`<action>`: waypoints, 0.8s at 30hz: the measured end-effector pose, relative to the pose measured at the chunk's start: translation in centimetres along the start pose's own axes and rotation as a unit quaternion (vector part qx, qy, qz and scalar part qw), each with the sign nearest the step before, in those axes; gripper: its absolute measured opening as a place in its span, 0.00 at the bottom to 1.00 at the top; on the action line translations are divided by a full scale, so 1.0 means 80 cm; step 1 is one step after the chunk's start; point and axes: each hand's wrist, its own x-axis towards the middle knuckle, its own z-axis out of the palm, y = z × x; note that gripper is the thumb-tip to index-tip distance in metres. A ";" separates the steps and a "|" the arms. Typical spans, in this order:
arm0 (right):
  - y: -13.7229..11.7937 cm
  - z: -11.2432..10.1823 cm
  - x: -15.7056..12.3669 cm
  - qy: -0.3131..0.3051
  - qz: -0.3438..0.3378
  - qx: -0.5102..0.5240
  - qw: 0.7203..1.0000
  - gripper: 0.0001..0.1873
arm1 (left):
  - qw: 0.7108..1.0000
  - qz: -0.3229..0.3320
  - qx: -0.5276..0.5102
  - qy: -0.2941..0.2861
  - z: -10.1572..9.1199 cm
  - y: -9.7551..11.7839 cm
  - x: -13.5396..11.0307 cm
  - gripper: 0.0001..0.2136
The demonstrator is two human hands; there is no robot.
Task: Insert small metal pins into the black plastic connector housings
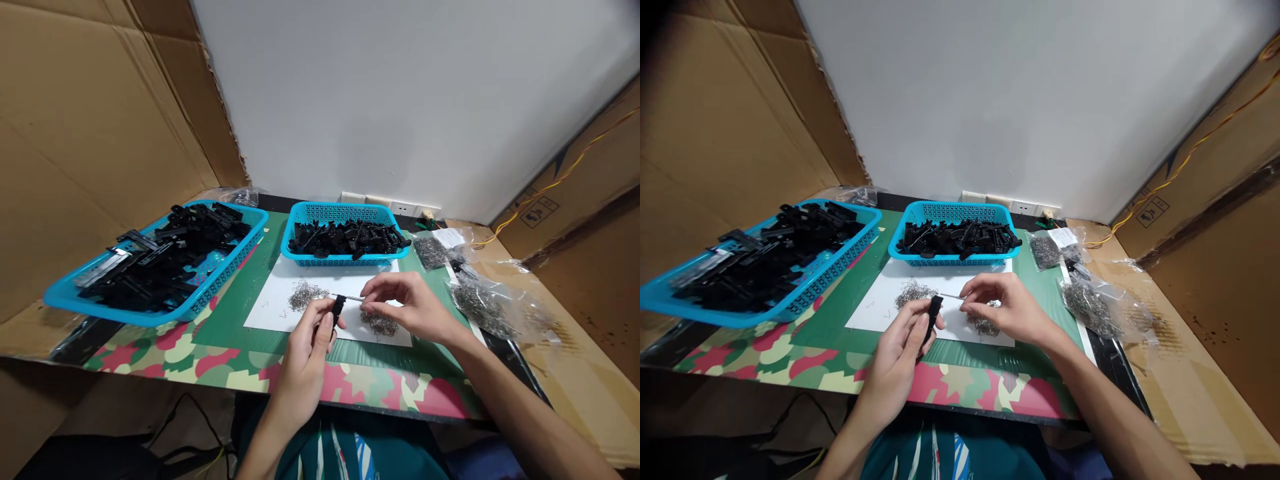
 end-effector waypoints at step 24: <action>0.004 0.034 -0.002 0.018 -0.088 -0.011 0.996 0.07 | 0.998 0.031 0.040 -0.040 0.000 0.008 -0.003 0.11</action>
